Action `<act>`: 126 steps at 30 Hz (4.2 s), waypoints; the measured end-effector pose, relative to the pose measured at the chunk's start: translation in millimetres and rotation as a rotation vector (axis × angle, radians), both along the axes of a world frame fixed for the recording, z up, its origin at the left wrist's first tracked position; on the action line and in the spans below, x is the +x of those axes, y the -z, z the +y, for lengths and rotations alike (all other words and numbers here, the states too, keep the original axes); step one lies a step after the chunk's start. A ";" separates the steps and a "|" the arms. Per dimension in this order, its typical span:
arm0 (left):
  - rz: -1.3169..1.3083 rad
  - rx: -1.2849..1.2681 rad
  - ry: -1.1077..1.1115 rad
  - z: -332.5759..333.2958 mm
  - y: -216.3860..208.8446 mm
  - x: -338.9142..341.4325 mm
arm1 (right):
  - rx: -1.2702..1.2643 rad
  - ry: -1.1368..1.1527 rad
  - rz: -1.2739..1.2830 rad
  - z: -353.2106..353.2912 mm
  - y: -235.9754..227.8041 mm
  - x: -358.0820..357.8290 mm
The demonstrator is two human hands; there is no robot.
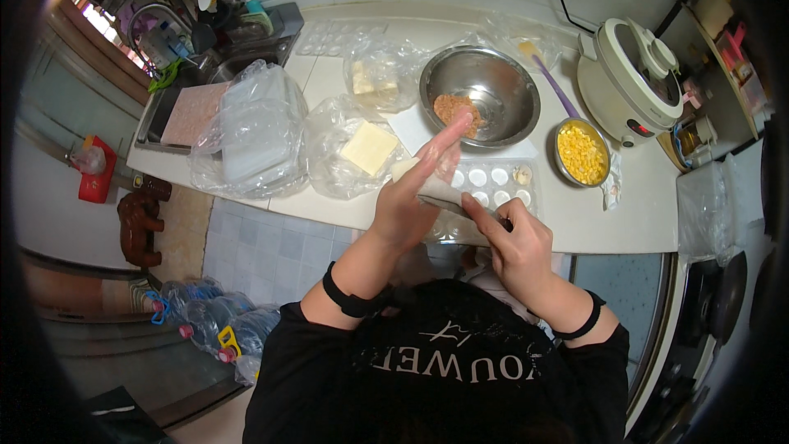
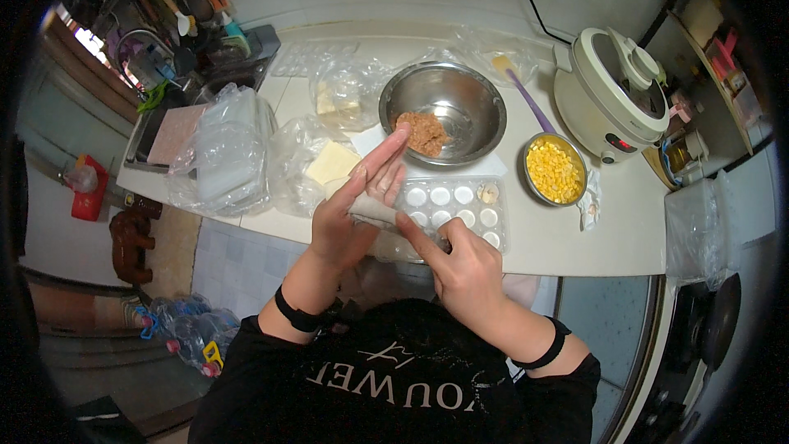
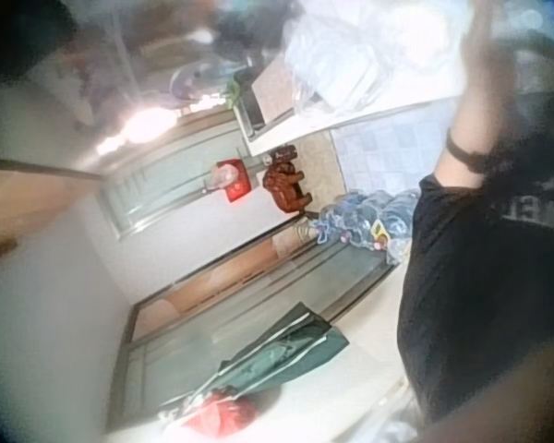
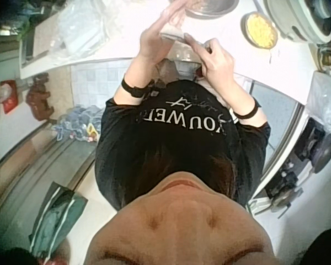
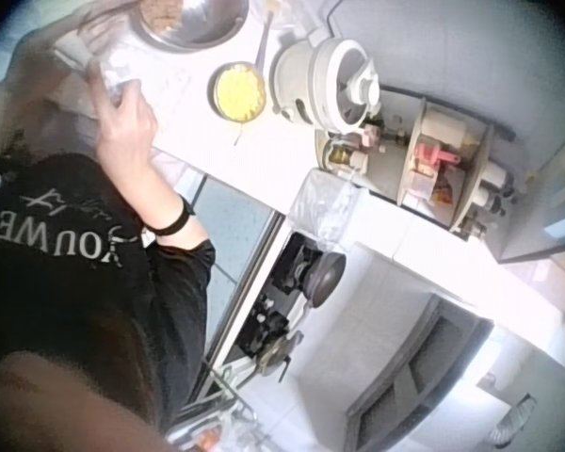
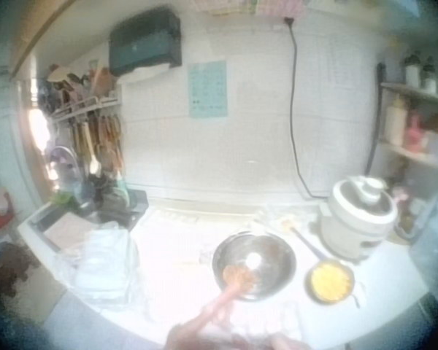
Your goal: The person places a block of ground meat into a metal bowl, then repeatedly scoops meat and corn onto square wrappers, rolls them into small bundles, and places them into a plastic tray.
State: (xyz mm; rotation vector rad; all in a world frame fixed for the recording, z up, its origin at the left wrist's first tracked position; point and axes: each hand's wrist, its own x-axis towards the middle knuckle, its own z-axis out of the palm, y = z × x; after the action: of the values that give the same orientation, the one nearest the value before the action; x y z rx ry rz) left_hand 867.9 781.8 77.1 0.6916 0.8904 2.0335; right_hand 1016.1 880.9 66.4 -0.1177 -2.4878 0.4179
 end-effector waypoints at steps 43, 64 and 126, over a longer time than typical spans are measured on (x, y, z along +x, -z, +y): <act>-0.562 -0.073 -0.232 2.2 1.0 4.6 | 0.032 0.038 -0.071 1.1 -3.1 8.8; 0.003 -0.509 -0.129 -4.3 37.6 7.7 | -0.270 0.074 -0.136 17.6 8.2 28.9; 0.945 -1.180 -0.442 -39.3 104.1 -125.7 | -0.337 0.346 -0.366 106.4 4.8 84.7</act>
State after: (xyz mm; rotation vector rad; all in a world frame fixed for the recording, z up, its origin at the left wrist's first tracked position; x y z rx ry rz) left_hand 742.2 742.5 -27.0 0.7414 2.6280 1.0035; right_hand 1100.8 987.4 61.5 -0.8128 -2.6495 0.7122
